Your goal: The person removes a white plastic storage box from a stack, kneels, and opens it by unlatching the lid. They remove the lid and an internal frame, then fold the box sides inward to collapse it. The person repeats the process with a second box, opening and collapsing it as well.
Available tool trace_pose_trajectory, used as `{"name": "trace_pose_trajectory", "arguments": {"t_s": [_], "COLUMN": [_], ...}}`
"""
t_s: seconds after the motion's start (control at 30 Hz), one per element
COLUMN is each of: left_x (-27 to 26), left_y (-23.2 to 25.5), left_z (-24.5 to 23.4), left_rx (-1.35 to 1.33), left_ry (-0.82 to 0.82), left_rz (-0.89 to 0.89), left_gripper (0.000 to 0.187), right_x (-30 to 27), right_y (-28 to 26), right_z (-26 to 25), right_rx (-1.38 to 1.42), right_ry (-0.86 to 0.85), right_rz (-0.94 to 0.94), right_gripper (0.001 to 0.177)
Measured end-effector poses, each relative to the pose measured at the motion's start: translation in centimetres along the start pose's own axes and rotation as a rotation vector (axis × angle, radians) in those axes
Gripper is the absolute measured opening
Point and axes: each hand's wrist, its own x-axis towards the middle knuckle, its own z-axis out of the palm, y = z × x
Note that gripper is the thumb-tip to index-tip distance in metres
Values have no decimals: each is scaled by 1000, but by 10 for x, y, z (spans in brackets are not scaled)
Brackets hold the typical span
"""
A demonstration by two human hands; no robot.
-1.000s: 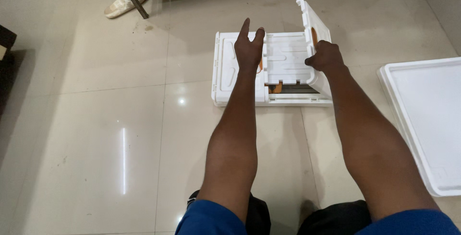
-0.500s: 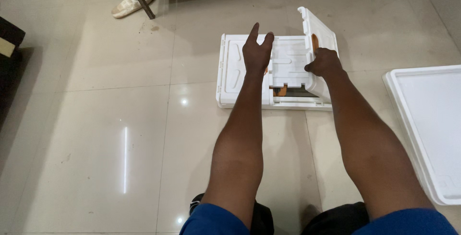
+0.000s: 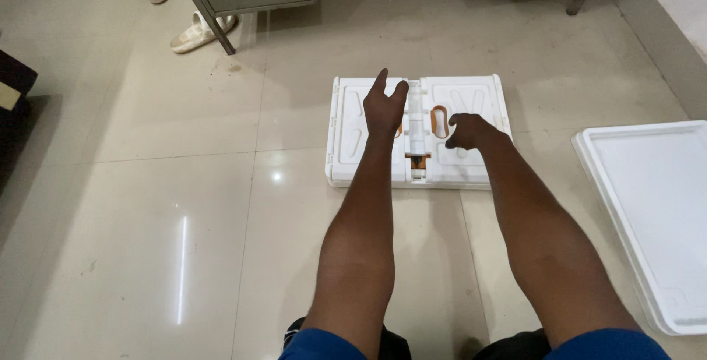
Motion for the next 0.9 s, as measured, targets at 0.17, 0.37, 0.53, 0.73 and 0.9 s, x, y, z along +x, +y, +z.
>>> {"name": "trace_pose_trajectory", "arguments": {"t_s": [0.17, 0.37, 0.53, 0.73, 0.9], "left_x": [3, 7, 10, 8, 10], "left_y": [-8, -32, -41, -48, -46], "left_z": [2, 9, 25, 34, 28], "left_rx": [64, 214, 328, 336, 328], "left_ry": [-11, -141, -240, -271, -258], "left_rz": [-64, -62, -85, -119, -144], "left_gripper": [74, 67, 69, 73, 75], "right_x": [2, 4, 4, -2, -9], "right_y": [-4, -3, -24, -40, -51], "right_z": [21, 51, 69, 77, 76], "right_rx": [17, 201, 184, -47, -232], "right_ry": [-320, -581, -774, -844, -821], "right_rz": [46, 91, 142, 47, -1], "right_gripper": [59, 37, 37, 59, 71]}}
